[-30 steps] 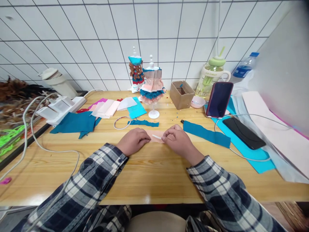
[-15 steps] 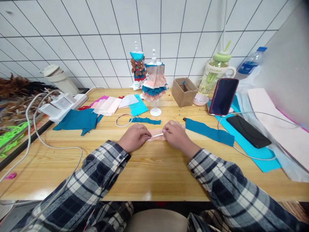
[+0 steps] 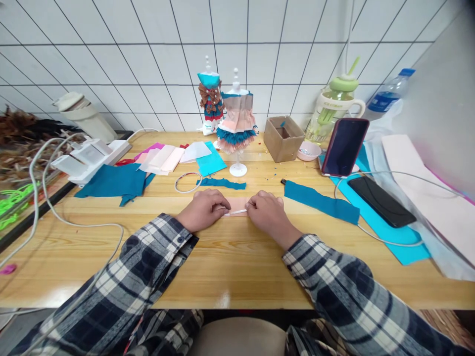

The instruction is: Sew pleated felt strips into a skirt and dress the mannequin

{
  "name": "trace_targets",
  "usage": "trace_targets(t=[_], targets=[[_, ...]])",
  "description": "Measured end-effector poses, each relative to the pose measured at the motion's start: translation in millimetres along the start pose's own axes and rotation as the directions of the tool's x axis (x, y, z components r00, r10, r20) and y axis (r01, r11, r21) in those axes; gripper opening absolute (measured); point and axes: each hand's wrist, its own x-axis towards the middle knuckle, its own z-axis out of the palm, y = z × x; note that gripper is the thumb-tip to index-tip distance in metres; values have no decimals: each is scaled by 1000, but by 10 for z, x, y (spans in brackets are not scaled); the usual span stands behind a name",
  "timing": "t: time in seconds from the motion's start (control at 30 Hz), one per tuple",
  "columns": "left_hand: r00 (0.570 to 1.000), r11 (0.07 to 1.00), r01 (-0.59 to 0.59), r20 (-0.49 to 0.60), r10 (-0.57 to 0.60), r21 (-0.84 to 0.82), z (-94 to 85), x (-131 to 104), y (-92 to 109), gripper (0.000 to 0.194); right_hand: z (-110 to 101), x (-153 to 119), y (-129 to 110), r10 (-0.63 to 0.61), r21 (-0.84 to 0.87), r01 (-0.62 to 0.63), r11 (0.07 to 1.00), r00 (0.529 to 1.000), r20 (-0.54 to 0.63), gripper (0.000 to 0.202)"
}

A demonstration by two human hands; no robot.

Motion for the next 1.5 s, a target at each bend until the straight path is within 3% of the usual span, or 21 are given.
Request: trace_targets(t=[0.17,0.47,0.6,0.83,1.03,1.2,1.4,1.5], targets=[[1000,1000,-13,0,13,6,0,2,0,13,-4,-38,-22,-19,-44,17,999,999,-39,24],[989,989,-143,19,144,-34,-1,-1,53,19,-2,-45,-34,-1,-82,-1,997,1000,-31,26],[987,988,-152,49,151,7,-6,-8,56,20,2,-49,-43,24,-70,-26,997,999,-40,26],[955,946,-292,87,282,141,-37,-29,55,27,-5,-49,-73,83,-69,-83,994,997,-4,28],[984,973,-166,92,153,162,-30,-45,118,17,-22,-58,-87,87,-95,-87,992,996,2,28],[986,979,-144,103,130,142,-39,-45,145,14,-16,-46,-87,97,-84,-96,992,995,0,28],[988,987,-118,109,105,113,-38,-22,144,12,-73,-22,-32,146,169,-148,974,989,26,27],[988,990,-114,112,105,79,-35,-13,141,14,-133,-23,-24,145,218,-134,967,989,-37,26]])
